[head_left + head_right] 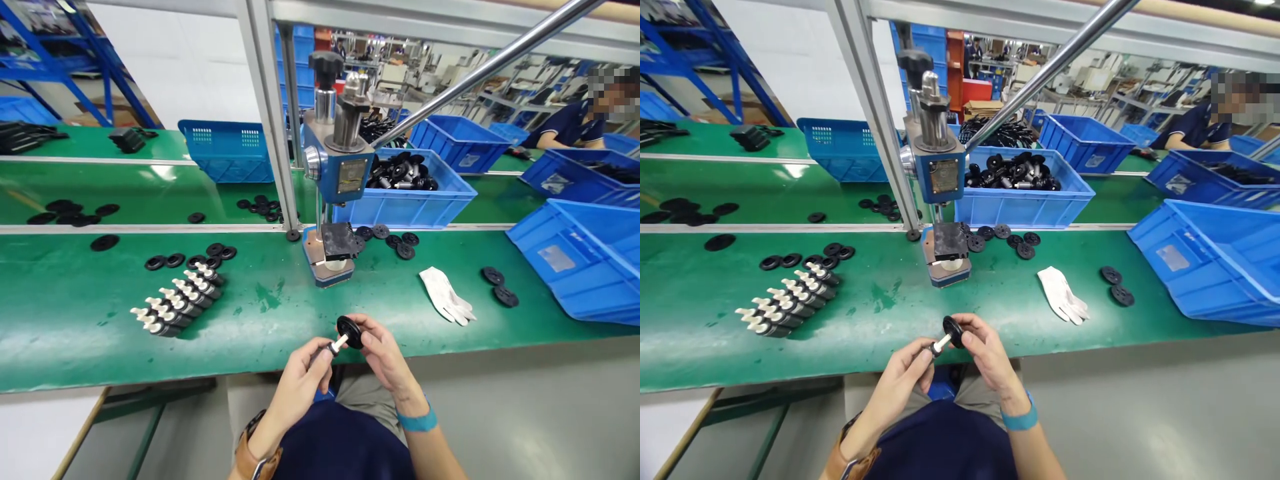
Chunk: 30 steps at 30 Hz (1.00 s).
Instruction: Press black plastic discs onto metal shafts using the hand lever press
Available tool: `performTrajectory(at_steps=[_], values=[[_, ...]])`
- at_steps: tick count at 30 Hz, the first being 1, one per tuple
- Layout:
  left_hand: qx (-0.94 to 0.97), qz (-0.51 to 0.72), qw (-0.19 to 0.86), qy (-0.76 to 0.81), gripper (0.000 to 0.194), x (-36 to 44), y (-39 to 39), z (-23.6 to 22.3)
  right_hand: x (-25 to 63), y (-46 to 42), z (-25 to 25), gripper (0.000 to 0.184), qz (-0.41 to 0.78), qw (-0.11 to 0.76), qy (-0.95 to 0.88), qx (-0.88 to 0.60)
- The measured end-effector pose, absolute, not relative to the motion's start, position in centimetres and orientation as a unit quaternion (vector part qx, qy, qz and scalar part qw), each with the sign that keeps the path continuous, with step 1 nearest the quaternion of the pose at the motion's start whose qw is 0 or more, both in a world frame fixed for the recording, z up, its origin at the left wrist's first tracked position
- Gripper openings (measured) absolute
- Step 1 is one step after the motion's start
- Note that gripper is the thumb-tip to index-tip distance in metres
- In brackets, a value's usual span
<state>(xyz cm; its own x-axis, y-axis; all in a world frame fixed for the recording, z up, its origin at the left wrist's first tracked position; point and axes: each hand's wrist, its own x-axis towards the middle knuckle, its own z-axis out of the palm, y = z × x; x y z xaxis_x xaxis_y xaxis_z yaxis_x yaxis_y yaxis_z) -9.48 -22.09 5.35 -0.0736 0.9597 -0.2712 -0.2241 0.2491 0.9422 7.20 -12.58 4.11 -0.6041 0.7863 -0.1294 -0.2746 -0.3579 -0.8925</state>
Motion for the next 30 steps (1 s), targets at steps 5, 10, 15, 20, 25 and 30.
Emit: performTrajectory(at_steps=[5,10,15,20,25,30], values=[[0.355,0.488,0.569,0.559,0.055,-9.7,-22.9,5.3,7.7,-12.5,3.2,0.056,0.766,0.324,-0.483,-0.273],[0.373,0.472,0.565,0.565,0.054,-10.0,-23.3,5.2,8.5,-11.8,2.5,0.059,0.725,0.313,-0.565,-0.24],[0.389,0.453,0.57,0.565,0.054,-10.1,-23.5,5.3,8.8,-11.8,2.1,0.058,0.73,0.317,-0.57,-0.207],[0.426,0.434,0.54,0.582,0.046,-10.5,-23.6,5.6,9.1,-12.1,2.2,0.057,0.723,0.319,-0.578,-0.204],[0.454,0.434,0.516,0.583,0.037,-11.0,-24.0,6.3,9.3,-12.2,2.8,0.061,0.731,0.302,-0.581,-0.19],[0.416,0.441,0.553,0.572,0.041,-11.0,-24.3,6.4,9.1,-12.4,2.8,0.06,0.736,0.309,-0.576,-0.175]])
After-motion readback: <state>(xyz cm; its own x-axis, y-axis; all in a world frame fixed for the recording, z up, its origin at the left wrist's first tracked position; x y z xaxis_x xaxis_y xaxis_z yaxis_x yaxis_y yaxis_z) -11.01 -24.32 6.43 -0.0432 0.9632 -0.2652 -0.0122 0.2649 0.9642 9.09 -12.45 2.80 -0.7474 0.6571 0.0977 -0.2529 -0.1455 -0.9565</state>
